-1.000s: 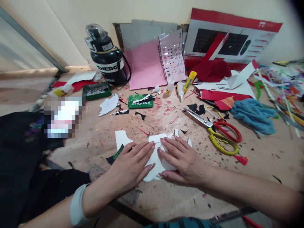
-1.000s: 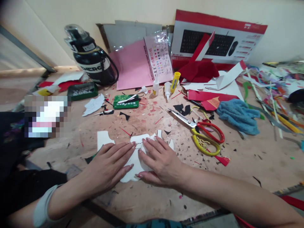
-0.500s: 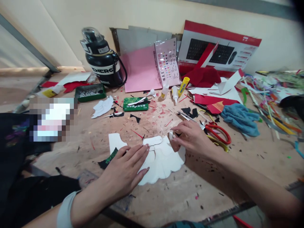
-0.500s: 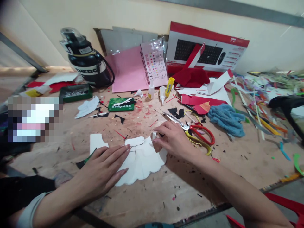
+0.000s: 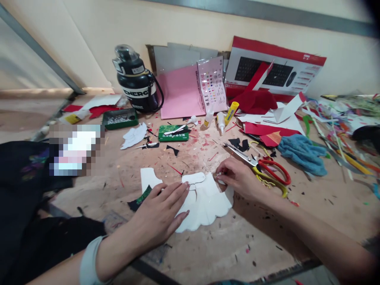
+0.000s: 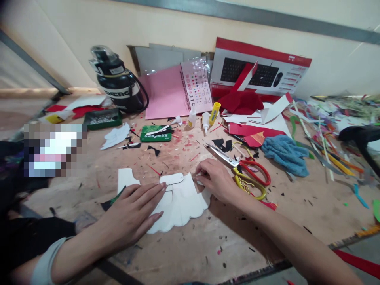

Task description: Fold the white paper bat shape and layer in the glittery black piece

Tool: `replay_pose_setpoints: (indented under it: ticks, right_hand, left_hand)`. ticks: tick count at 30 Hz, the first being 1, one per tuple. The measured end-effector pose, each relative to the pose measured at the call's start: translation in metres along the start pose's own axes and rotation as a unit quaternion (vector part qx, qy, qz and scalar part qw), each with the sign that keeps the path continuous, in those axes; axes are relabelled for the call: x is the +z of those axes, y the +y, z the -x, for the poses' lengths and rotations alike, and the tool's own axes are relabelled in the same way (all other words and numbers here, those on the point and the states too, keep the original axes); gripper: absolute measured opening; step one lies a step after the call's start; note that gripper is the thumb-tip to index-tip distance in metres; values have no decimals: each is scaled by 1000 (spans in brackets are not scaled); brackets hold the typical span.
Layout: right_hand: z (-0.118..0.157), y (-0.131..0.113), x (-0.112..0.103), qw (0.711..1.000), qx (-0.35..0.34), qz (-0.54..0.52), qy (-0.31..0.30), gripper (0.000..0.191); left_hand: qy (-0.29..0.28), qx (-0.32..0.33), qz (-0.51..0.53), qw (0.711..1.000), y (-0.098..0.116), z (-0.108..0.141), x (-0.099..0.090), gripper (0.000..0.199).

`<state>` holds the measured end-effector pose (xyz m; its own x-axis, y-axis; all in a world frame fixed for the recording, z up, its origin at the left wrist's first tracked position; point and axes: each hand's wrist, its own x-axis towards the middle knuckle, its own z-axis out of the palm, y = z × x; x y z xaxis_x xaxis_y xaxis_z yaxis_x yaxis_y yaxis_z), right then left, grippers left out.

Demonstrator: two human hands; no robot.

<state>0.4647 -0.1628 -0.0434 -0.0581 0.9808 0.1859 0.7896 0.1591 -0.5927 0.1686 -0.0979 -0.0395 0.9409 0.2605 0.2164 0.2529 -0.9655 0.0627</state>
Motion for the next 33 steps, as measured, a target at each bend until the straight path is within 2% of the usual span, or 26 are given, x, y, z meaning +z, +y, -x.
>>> replay_pose_setpoints:
  ticks: [3, 5, 8, 10, 16, 20, 23, 25, 27, 30, 33]
  right_hand:
    - [1, 4, -6, 998, -13, 66, 1, 14]
    - [1, 5, -10, 996, -4, 80, -34, 16]
    - [1, 3, -13, 995, 20, 32, -88, 7]
    - [1, 1, -13, 995, 28, 4, -100, 9]
    - [2, -1, -8, 993, 68, -31, -96, 14]
    - [2, 2, -13, 991, 105, -44, -63, 13]
    - [2, 3, -21, 995, 70, -31, -59, 8]
    - [1, 3, -26, 995, 25, -36, -84, 5]
    - [0, 6, -28, 991, -8, -45, -123, 10]
    - [-2, 11, -29, 984, -32, -60, -167, 14]
    - [-4, 13, -29, 980, -41, -86, -176, 13]
  left_hand:
    - [-9, -4, -1, 1000, 1, 0, 0, 41]
    - [-12, -6, 0, 1000, 1, 1, 1, 42]
    - [-14, -13, 6, 1000, 2, 1, 2, 44]
    - [-17, -15, 7, 1000, 2, 2, 3, 44]
    - [-20, -14, 3, 1000, 2, 3, 2, 44]
    - [-10, -12, 1, 1000, 1, 2, 2, 43]
    - [2, -10, 2, 1000, 1, 2, 3, 42]
    - [9, -12, 5, 1000, 1, 2, 4, 41]
    - [16, -13, 6, 1000, 0, 1, 5, 41]
    - [21, -9, 3, 1000, -1, 0, 5, 41]
    - [28, -5, 0, 1000, -2, 0, 6, 42]
